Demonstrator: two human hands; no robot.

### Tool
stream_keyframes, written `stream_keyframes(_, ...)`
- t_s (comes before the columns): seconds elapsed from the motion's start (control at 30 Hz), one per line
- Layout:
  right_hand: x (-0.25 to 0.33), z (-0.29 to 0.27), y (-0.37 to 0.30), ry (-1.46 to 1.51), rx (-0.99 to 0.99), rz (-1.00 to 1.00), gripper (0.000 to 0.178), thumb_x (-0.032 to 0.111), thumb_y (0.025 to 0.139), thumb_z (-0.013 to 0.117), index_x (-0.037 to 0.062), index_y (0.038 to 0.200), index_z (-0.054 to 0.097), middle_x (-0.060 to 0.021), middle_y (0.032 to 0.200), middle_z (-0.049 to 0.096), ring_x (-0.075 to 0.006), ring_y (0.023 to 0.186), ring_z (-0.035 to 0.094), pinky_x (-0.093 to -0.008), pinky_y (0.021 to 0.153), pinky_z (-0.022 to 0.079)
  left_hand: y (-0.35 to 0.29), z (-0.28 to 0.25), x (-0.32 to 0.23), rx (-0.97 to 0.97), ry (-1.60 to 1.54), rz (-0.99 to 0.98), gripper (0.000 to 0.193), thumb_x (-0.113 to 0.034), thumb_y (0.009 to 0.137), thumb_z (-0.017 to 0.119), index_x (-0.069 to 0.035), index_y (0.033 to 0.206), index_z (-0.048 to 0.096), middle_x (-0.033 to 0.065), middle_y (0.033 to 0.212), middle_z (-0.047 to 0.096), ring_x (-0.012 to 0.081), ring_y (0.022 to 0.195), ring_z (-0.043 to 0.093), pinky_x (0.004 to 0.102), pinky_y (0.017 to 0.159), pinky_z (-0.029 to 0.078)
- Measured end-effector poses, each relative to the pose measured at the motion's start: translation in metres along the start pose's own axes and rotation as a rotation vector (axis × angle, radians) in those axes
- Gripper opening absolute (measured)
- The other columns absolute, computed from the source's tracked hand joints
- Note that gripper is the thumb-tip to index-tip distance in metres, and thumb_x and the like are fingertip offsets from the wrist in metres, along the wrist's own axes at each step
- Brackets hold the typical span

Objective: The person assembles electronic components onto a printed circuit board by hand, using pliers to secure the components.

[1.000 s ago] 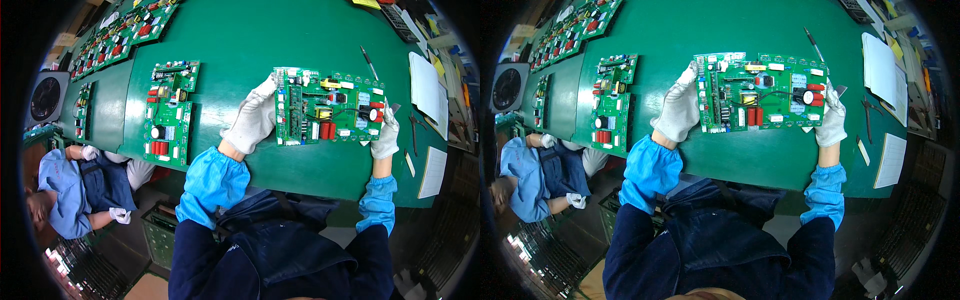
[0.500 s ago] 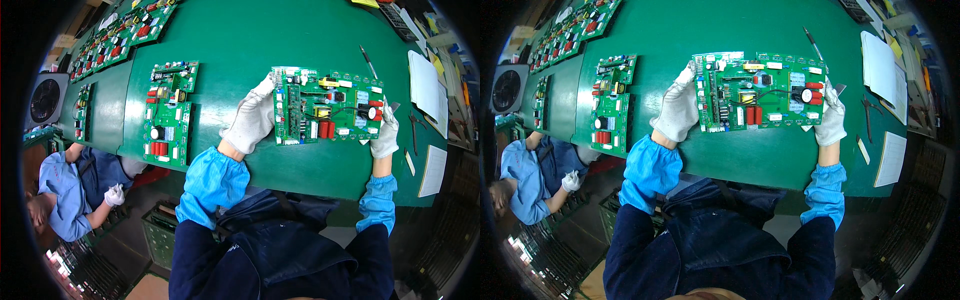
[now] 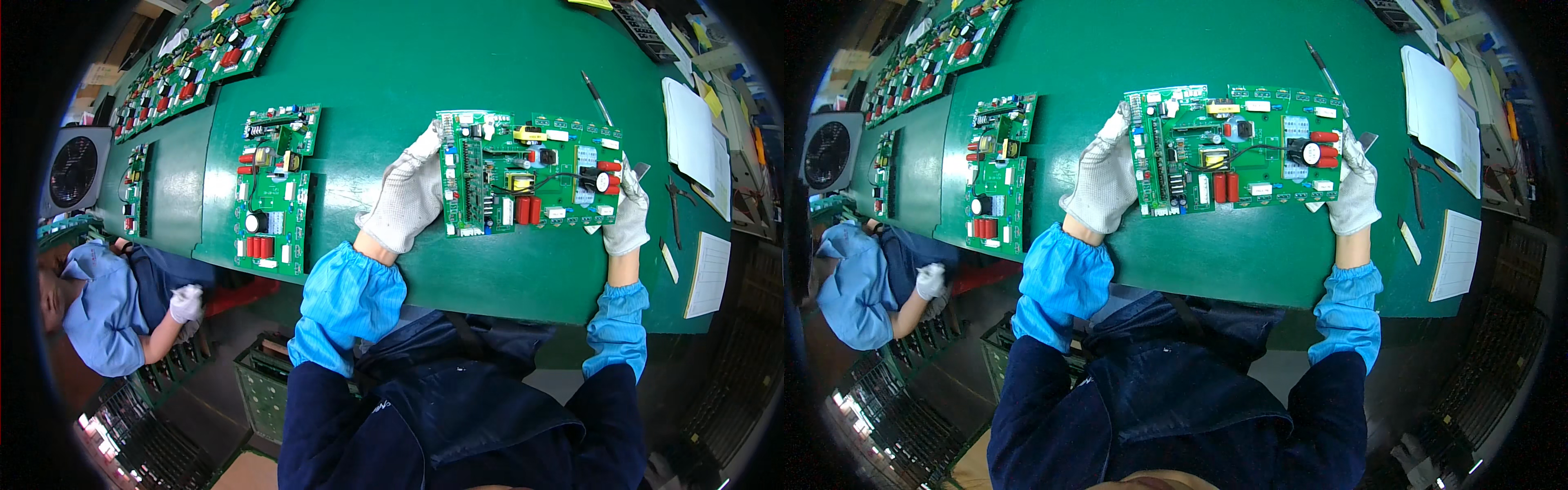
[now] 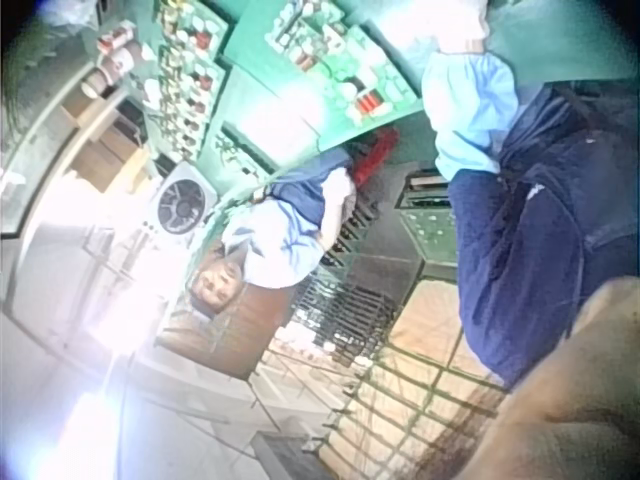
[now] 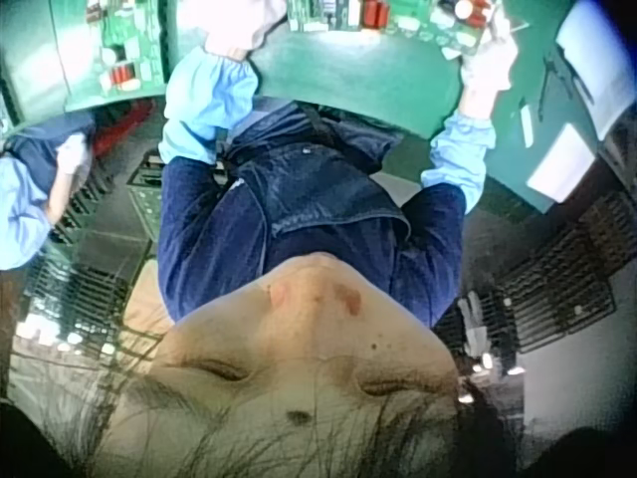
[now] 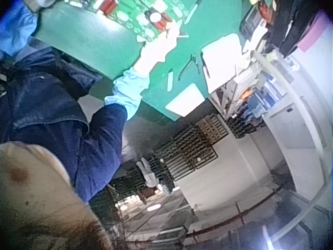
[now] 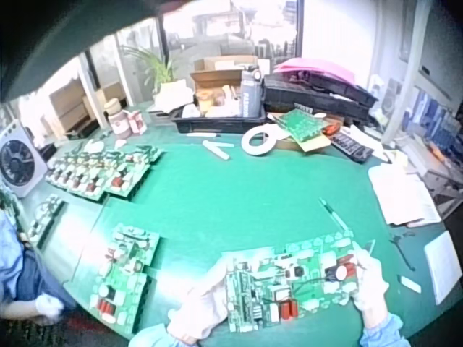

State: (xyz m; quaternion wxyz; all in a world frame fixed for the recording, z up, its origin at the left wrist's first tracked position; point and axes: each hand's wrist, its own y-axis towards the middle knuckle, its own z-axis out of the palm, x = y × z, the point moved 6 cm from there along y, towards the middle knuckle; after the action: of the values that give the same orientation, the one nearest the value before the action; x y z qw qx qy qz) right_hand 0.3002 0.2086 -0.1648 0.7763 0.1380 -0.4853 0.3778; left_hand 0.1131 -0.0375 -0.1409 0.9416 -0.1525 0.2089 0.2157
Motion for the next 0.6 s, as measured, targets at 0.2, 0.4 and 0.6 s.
stream_keyframes(0.2, -0.0008, -0.0022, 0.0010, 0.050, 0.090, 0.006, 0.038, 0.012, 0.094, 0.045, -0.0029, 0.129, 0.048, -0.0115, 0.121, 0.057, -0.0201, 0.108, 0.057, -0.0328, 0.096, 0.046, -0.0013, -0.0015, -0.0009, -0.022, 0.003, 0.006, 0.041, -0.029, 0.093, 0.051, -0.007, 0.128, 0.049, 0.0087, 0.126, 0.054, 0.0217, 0.113, 0.054, 0.0411, 0.095, 0.045)
stream_keyframes(0.4, -0.0013, -0.0062, 0.0000, -0.045, -0.020, -0.013, 0.037, 0.014, 0.096, 0.042, -0.0034, 0.128, 0.048, -0.0133, 0.122, 0.057, -0.0212, 0.109, 0.057, -0.0331, 0.095, 0.047, -0.0036, 0.0015, -0.0006, -0.035, -0.015, -0.031, 0.039, -0.032, 0.093, 0.052, -0.007, 0.123, 0.053, 0.0086, 0.122, 0.057, 0.0211, 0.109, 0.056, 0.0397, 0.092, 0.046)
stream_keyframes(0.6, -0.0012, -0.0074, 0.0005, 0.013, 0.036, -0.025, 0.037, 0.014, 0.095, 0.043, -0.0039, 0.128, 0.048, -0.0134, 0.121, 0.058, -0.0216, 0.109, 0.057, -0.0338, 0.095, 0.046, -0.0042, 0.0048, -0.0018, -0.059, 0.007, -0.042, 0.038, -0.032, 0.093, 0.052, -0.007, 0.121, 0.054, 0.0089, 0.119, 0.058, 0.0211, 0.107, 0.057, 0.0397, 0.091, 0.046)
